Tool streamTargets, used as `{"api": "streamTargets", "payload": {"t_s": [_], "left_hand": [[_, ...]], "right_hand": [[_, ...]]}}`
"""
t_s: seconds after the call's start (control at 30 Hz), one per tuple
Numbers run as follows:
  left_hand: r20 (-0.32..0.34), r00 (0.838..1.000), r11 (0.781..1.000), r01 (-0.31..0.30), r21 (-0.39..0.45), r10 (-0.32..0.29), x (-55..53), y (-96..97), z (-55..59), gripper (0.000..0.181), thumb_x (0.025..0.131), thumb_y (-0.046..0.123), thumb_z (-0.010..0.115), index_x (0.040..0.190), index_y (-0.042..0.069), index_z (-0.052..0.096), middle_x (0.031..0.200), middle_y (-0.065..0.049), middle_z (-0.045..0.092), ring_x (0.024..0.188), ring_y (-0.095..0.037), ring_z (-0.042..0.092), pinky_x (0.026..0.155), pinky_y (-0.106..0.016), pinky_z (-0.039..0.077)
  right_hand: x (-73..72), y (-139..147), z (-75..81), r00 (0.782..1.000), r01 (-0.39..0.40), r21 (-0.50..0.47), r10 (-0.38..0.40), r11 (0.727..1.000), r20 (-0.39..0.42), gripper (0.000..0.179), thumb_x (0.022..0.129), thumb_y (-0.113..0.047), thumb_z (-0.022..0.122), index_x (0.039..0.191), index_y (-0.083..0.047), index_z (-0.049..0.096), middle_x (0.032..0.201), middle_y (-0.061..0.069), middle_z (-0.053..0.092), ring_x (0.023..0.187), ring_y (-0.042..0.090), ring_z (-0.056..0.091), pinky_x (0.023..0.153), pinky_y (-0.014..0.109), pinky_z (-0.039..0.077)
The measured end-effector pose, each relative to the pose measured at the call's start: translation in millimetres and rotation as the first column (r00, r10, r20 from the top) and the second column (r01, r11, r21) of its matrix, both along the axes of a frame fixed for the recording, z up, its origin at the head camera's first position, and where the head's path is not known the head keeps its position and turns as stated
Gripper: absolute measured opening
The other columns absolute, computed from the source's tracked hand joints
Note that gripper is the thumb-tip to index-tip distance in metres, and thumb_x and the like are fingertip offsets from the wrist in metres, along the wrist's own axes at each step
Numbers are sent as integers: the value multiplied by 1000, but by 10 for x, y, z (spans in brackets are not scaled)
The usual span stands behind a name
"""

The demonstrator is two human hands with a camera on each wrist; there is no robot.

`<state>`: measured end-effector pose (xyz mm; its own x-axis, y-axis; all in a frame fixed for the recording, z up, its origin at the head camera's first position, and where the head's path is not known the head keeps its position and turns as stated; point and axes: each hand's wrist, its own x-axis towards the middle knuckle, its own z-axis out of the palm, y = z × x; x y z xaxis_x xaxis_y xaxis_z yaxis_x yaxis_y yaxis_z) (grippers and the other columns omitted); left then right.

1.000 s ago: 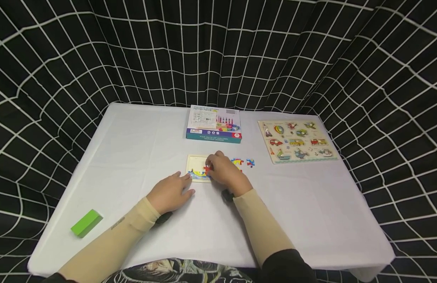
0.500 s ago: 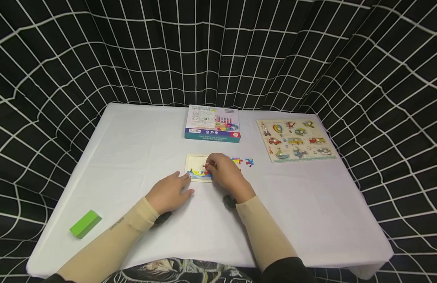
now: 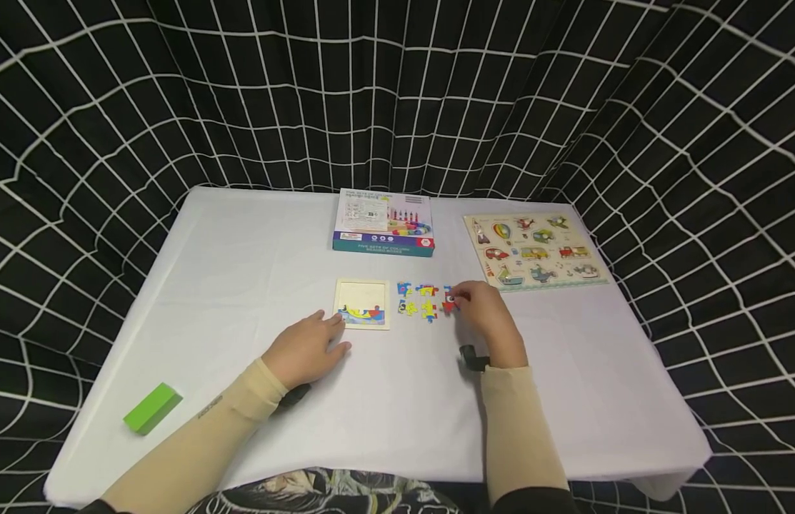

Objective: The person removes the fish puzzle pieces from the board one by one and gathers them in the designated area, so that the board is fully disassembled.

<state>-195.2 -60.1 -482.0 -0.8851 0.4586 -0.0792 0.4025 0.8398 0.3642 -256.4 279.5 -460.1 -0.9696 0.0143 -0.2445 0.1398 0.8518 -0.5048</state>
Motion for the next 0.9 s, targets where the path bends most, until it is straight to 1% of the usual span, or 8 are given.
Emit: {"api": "streamTargets", "payload": {"t_s": [0.07, 0.2, 0.33, 0.4, 0.57, 0.7, 0.8, 0.9], "left_hand": [[-5, 1000, 1000, 3, -3, -3, 3, -1, 5, 52, 109, 38, 64, 142, -1, 70, 153, -19, 65, 147, -48, 56, 118, -61, 51], [-12, 1000, 1000, 1, -2, -1, 2, -5, -6, 52, 109, 38, 63, 142, -1, 70, 153, -19, 66, 147, -49, 56, 118, -61, 51], [-17, 1000, 1000, 0, -2, 0, -1, -5, -30, 51, 109, 38, 64, 141, -1, 71, 152, -19, 66, 146, -48, 57, 117, -61, 51], [-21, 1000, 1000, 0, -3, 0, -1, -3, -39, 51, 109, 38, 64, 141, 0, 71, 152, -19, 66, 146, -48, 57, 117, -61, 52], [-23, 1000, 1000, -4, 2, 4, -1, -9, -37, 51, 109, 38, 64, 141, 0, 71, 152, -19, 66, 146, -49, 57, 117, -61, 51], [-23, 1000, 1000, -8, 9, 8, 3, -12, -23, 50, 109, 38, 64, 141, -1, 71, 152, -19, 66, 146, -49, 57, 118, -61, 51], [-16, 1000, 1000, -8, 7, 8, 6, -9, -19, 51, 109, 38, 63, 141, 0, 71, 152, -19, 66, 146, -49, 57, 118, -61, 51], [-18, 1000, 1000, -4, 5, 4, 9, -6, -15, 50, 109, 37, 64, 141, -1, 71, 152, -19, 66, 146, -48, 57, 117, -60, 52]], "right_hand": [[22, 61, -29, 999, 14, 9, -14, 1000, 42, 27, 111, -12, 60, 131, -5, 76, 145, 22, 68, 129, 39, 61, 115, 59, 50], [40, 92, -92, 997, 40, -16, -39, 999, 62, 25, 110, -12, 61, 129, -6, 77, 136, 21, 71, 121, 36, 63, 109, 56, 52], [45, 73, -127, 997, 57, -31, -55, 998, 56, 24, 109, -12, 64, 130, -5, 73, 117, 19, 73, 103, 33, 64, 92, 46, 55], [46, 57, -133, 996, 70, -27, -69, 997, 50, 23, 108, -13, 65, 130, -5, 70, 114, 18, 72, 99, 31, 65, 87, 43, 54], [32, -2, -131, 994, 104, -1, -104, 995, 44, 19, 107, -14, 67, 124, -4, 68, 118, 20, 69, 101, 32, 63, 85, 42, 55], [26, -38, -134, 990, 127, 41, -129, 991, 51, 11, 107, -15, 67, 110, -4, 68, 108, 17, 70, 97, 32, 62, 81, 41, 52], [48, -70, -138, 988, 145, 76, -149, 987, 52, 11, 108, -15, 66, 101, -5, 67, 102, 15, 69, 95, 31, 61, 79, 39, 50], [65, -153, -123, 993, 119, 107, -120, 987, 2, 11, 107, -14, 68, 99, -6, 67, 98, 15, 69, 92, 30, 62, 76, 38, 50]]}}
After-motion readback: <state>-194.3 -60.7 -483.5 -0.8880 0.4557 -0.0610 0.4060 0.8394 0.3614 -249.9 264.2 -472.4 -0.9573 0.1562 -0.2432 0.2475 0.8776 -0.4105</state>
